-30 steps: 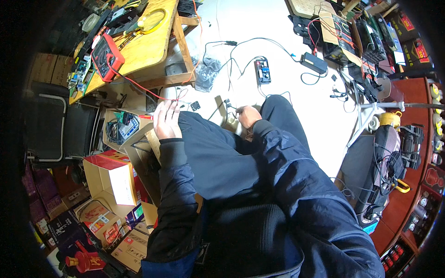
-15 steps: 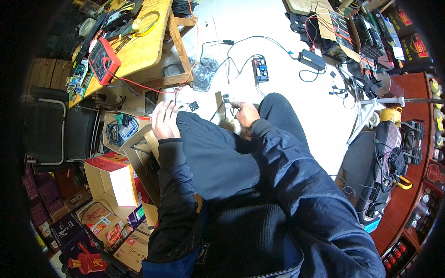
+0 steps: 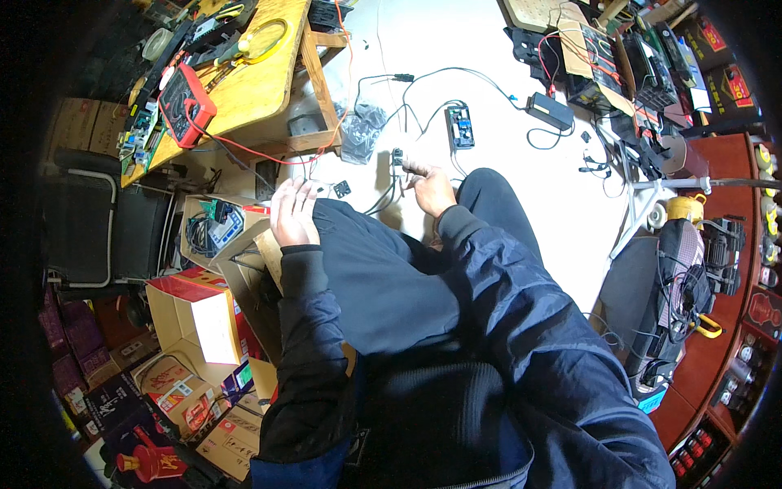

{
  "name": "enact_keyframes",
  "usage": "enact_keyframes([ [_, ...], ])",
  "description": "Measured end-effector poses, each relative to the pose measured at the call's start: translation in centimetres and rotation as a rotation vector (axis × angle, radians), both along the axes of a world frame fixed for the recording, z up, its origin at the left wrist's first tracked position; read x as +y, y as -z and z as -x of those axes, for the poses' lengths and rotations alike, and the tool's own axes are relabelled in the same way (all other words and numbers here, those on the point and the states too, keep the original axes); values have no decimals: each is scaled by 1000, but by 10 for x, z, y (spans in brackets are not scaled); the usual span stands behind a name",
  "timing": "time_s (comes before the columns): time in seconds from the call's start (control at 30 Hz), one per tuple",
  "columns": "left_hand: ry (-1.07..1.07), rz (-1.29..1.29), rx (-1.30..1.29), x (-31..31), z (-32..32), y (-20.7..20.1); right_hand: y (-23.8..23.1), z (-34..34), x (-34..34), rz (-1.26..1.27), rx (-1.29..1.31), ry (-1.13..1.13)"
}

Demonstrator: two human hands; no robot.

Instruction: The person opens a black electronic device, removes the back cover, and manipulates internal components. They connect a multimeter probe to the circuit board, observe a green LED indicator, and continue adjusting wires and parts inside the device.

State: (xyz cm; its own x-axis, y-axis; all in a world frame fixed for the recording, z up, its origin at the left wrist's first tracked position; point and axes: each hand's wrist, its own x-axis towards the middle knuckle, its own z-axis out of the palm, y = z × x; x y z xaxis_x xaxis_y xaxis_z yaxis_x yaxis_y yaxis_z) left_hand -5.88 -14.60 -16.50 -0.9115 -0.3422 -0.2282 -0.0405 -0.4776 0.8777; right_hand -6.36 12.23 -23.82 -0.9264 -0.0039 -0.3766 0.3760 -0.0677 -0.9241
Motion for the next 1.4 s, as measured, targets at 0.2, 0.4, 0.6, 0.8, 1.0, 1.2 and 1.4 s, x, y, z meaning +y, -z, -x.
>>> enact_keyframes([
  [0.2, 426, 322, 18, 15, 7, 14, -13, 2, -5, -19, -12, -27],
  [0.4, 801, 697, -246, 66, 11, 38, -35, 4, -10, -67, -2, -47],
  [0.6, 846, 877, -219, 81, 15, 50, -31, 8, -9, -47, 18, -44],
  [0.8, 723, 747, -212, 76, 18, 44, -22, 13, 0, 5, 43, -33],
  [1.0, 509, 649, -210, 72, 26, 56, -25, 14, 13, -50, 26, -16],
  [1.2, 324, 806, -43, 69, 29, 61, -25, 6, 23, -260, -49, -28],
  [1.4, 138, 1080, 106, 67, 29, 55, -14, 4, 30, -478, 26, -103],
])
